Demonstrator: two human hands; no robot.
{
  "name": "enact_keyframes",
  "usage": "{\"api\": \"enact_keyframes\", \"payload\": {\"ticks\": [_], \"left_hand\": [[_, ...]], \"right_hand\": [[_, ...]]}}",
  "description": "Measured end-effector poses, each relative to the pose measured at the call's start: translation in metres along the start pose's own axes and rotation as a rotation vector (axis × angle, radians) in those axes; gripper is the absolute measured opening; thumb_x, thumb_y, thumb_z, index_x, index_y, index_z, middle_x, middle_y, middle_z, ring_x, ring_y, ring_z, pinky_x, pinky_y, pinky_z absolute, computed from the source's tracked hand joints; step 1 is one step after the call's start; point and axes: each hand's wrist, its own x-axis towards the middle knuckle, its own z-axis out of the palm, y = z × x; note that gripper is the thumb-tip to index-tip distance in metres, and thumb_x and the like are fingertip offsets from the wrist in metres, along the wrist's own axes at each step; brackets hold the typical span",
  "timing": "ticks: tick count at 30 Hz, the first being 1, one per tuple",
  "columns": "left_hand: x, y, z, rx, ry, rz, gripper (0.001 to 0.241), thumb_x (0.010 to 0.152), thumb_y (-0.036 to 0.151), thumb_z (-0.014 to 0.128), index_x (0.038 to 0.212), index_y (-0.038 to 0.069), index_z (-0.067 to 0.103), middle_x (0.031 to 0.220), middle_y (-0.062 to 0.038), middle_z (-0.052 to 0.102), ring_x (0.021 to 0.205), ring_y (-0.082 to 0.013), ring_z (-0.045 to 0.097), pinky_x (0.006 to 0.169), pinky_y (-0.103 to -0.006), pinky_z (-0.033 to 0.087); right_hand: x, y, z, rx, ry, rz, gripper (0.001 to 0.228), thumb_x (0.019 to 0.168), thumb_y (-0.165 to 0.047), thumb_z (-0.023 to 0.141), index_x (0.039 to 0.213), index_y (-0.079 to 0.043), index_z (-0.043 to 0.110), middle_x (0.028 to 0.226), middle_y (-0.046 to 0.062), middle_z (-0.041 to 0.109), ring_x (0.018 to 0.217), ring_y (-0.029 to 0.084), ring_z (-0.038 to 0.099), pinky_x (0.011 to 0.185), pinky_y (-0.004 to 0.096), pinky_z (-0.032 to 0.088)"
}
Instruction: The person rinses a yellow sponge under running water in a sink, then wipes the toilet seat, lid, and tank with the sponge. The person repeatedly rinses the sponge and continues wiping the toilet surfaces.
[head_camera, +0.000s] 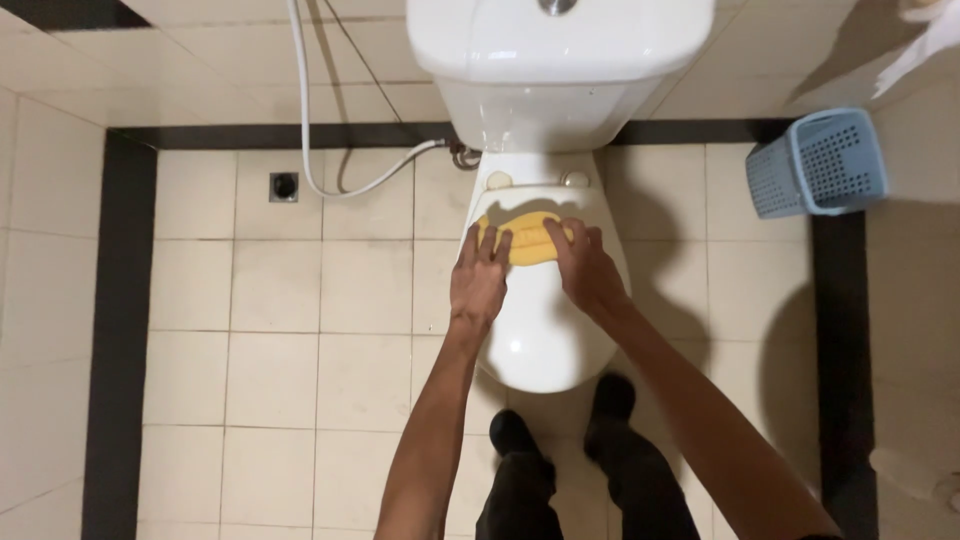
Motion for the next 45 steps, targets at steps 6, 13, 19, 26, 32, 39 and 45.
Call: {"api": "enact_keyframes", "payload": {"ticks": [6, 13, 19, 26, 32, 39, 45], "left_hand": [[0.004, -0.034, 0.059, 0.219, 0.020, -0.001, 0.075, 0.076, -0.003, 0.066, 0.148, 0.013, 0.052, 0.150, -0.012, 0.053, 0.143, -0.0367, 0.040, 0.110, -0.0399, 0.046], [0.040, -0.067, 0.140, -0.005, 0.210, -0.062, 0.055, 0.091, 0.011, 0.069, 0.144, 0.007, 0.057, 0.148, -0.017, 0.056, 0.143, -0.0402, 0.042, 0.116, -0.0404, 0.040], [0.055, -0.075, 0.187, 0.176, 0.288, -0.072, 0.058, 0.084, 0.016, 0.072, 0.139, 0.001, 0.058, 0.139, -0.020, 0.059, 0.136, -0.0339, 0.050, 0.119, -0.0417, 0.042], [0.079, -0.063, 0.191, 0.009, 0.321, -0.159, 0.050, 0.091, 0.011, 0.070, 0.138, 0.000, 0.060, 0.137, -0.021, 0.062, 0.133, -0.0426, 0.054, 0.107, -0.0436, 0.049], [0.111, -0.024, 0.226, 0.221, 0.338, -0.042, 0.057, 0.090, 0.014, 0.069, 0.142, -0.001, 0.052, 0.139, -0.026, 0.059, 0.135, -0.0423, 0.052, 0.119, -0.0453, 0.036], [0.102, 0.070, 0.216, 0.323, 0.253, 0.092, 0.077, 0.086, 0.011, 0.069, 0.156, 0.005, 0.036, 0.144, -0.028, 0.054, 0.143, -0.0403, 0.040, 0.124, -0.0454, 0.023], [0.127, 0.085, 0.238, 0.171, 0.294, 0.151, 0.061, 0.091, 0.006, 0.064, 0.150, 0.015, 0.050, 0.146, -0.023, 0.054, 0.147, -0.0374, 0.039, 0.127, -0.0443, 0.024]], "right_hand": [[0.019, 0.006, 0.054, -0.071, -0.006, -0.040, 0.078, 0.075, 0.012, 0.059, 0.150, -0.007, 0.047, 0.140, 0.020, 0.047, 0.110, 0.045, 0.051, 0.086, 0.047, 0.057], [0.063, 0.077, 0.162, -0.233, 0.342, -0.398, 0.074, 0.087, 0.007, 0.062, 0.158, -0.005, 0.043, 0.144, 0.017, 0.056, 0.125, 0.037, 0.055, 0.103, 0.047, 0.048], [0.083, 0.097, 0.203, -0.334, 0.336, -0.463, 0.071, 0.084, 0.001, 0.061, 0.153, 0.002, 0.040, 0.143, 0.031, 0.048, 0.131, 0.047, 0.049, 0.109, 0.054, 0.042], [0.094, 0.104, 0.192, -0.293, 0.172, -0.292, 0.075, 0.084, 0.015, 0.046, 0.156, -0.006, 0.040, 0.158, 0.026, 0.037, 0.146, 0.044, 0.035, 0.120, 0.048, 0.030], [0.074, 0.157, 0.189, -0.235, 0.248, -0.175, 0.061, 0.097, 0.007, 0.042, 0.155, -0.011, 0.042, 0.157, 0.023, 0.041, 0.146, 0.042, 0.037, 0.122, 0.047, 0.031], [0.021, 0.218, 0.159, -0.200, 0.313, -0.091, 0.059, 0.096, 0.007, 0.042, 0.153, -0.007, 0.045, 0.155, 0.025, 0.045, 0.145, 0.042, 0.041, 0.122, 0.047, 0.035], [0.003, 0.235, 0.147, -0.153, 0.205, 0.047, 0.058, 0.101, -0.016, 0.050, 0.156, -0.004, 0.034, 0.155, 0.025, 0.040, 0.146, 0.045, 0.035, 0.120, 0.048, 0.034]]}}
